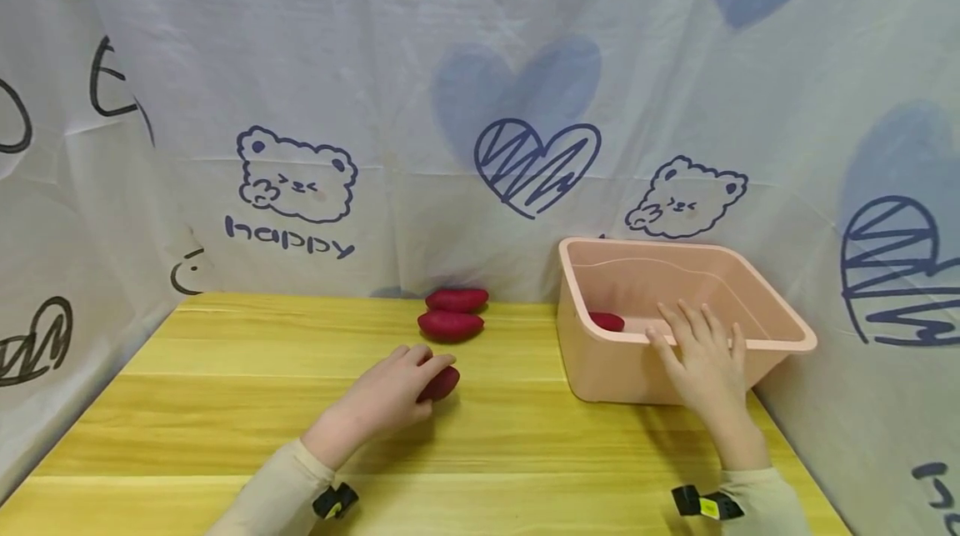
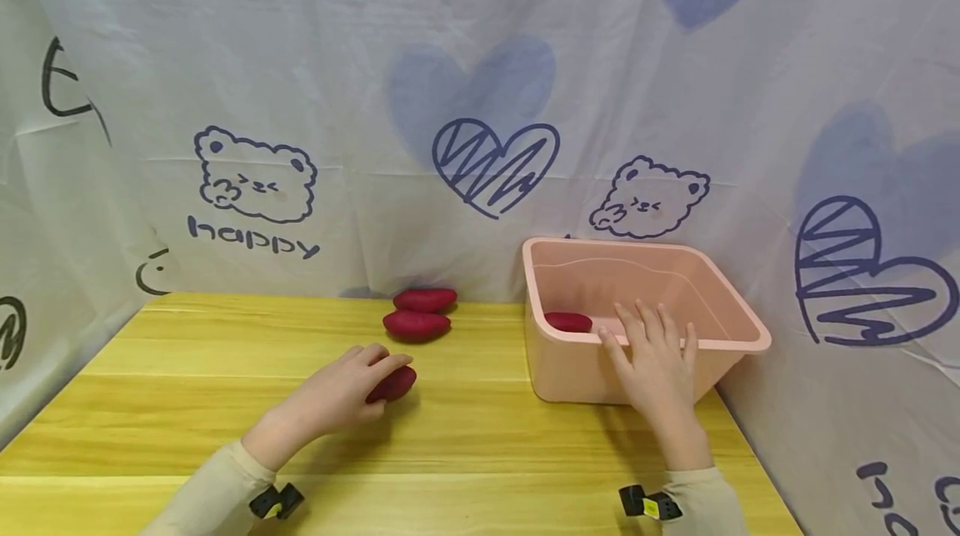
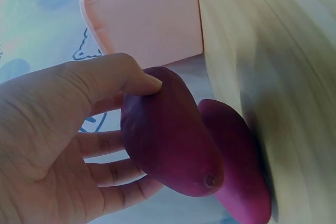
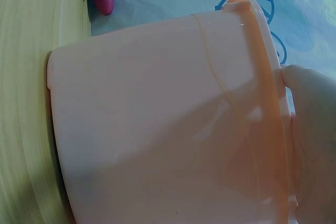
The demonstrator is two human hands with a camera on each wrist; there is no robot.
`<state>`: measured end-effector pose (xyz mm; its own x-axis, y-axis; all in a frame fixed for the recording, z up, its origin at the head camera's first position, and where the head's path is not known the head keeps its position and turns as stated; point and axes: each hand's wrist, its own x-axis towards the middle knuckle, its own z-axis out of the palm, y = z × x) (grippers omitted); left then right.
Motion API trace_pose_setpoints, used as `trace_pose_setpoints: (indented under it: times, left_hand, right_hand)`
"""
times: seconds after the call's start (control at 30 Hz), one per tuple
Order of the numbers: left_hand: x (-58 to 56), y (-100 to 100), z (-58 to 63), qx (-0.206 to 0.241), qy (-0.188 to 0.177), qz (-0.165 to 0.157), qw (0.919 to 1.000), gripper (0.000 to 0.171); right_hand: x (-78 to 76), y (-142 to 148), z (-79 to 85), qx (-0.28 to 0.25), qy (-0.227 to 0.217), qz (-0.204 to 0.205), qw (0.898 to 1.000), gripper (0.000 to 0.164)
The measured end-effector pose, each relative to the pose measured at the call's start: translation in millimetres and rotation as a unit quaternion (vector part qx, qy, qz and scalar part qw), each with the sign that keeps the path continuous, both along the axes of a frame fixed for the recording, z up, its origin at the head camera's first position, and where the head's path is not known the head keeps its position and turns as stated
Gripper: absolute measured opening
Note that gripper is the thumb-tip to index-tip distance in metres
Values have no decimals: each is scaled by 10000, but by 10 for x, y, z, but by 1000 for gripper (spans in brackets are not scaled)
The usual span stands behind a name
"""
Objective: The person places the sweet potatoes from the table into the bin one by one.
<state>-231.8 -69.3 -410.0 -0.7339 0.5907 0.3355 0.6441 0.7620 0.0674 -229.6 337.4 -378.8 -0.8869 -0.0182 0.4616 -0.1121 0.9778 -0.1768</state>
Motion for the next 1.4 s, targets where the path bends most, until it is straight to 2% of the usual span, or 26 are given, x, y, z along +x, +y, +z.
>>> trace_pose_setpoints:
  times: [0.2,0.57,0.77,1.1,1.4]
  left_hand:
    - [-42,89,86,27,-2,-56,10000,56]
    - [-143,282,276,33,332,-297,9990,53]
    - [-180,400,431,119,251,-315,9991,50]
    - [-257,628,682,282,346,-330,9985,48]
    - [-319,869,897,466,144,-400,9980,47]
  right_hand:
    - [2,-11,5,6,-1,-13,10000,55]
    - [5,-5,9,29,-43,-32,10000,55]
    - [12,-12,15,38,-15,-3,10000,55]
    - [4,-8,20,32,39,13,10000,54]
    - [-7,-1,16,48,24,-1,10000,54]
